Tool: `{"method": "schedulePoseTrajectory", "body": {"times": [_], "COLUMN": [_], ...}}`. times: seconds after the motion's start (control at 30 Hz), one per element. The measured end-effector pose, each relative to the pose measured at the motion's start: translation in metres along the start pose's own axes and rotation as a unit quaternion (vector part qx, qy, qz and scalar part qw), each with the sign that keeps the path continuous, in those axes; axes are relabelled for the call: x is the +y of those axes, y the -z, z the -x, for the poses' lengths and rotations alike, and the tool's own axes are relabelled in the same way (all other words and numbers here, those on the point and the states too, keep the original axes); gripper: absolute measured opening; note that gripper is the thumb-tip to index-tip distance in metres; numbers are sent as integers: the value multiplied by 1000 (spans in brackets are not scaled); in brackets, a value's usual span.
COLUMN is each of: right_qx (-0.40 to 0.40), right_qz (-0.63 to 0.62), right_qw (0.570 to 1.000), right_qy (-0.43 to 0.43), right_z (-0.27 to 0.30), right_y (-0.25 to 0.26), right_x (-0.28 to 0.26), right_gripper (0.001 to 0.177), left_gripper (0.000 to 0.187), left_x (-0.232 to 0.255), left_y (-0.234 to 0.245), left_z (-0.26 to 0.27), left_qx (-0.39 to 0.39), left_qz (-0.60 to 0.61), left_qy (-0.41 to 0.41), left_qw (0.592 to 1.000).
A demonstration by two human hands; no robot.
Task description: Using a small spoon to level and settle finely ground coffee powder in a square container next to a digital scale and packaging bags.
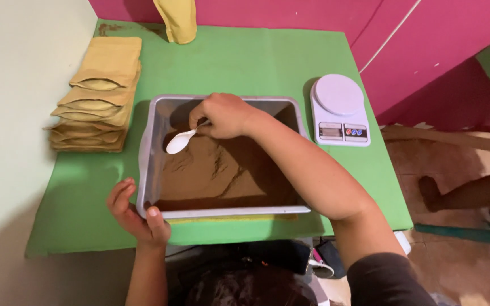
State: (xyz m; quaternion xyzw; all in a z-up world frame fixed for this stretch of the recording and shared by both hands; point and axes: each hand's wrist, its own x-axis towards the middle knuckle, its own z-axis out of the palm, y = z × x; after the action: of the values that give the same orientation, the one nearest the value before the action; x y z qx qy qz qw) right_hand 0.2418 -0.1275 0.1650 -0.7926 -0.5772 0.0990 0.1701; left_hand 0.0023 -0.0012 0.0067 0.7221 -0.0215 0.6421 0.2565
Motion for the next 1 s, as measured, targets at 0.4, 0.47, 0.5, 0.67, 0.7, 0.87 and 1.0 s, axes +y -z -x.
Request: {"method": "schedulePoseTrajectory", "body": {"times": [0.4,0.47,0.5,0.67,0.7,0.87,1.0], "right_qx": [-46,-55,-56,-53,-55,-35,-48], "right_qz": [-25,-20,-20,-37,-36,-59,-59], "right_qw": [998,998,998,998,998,997,997], "right_qy": [17,33,32,-8,-10,39,28], "right_z": [-1,-2,-2,1,1,0,-3], "right_y": [13,13,15,20,21,20,18], "right_x": [-1,-2,-3,-2,-1,3,1], "right_gripper": [18,23,23,19,19,19,17], "left_gripper": [43,42,42,40,40,39,42], "left_x": [33,33,32,29,31,33,33], "left_y": [2,3,2,1,2,4,10], "left_z": [-17,-17,-17,-16,-15,-11,-8], "left_qx": [-10,-22,-22,-21,-21,-36,-60], "left_qz": [-9,-1,-1,5,7,-47,-64], "left_qy": [79,92,93,91,93,85,95], "left_qw": [997,996,995,996,995,995,992]}}
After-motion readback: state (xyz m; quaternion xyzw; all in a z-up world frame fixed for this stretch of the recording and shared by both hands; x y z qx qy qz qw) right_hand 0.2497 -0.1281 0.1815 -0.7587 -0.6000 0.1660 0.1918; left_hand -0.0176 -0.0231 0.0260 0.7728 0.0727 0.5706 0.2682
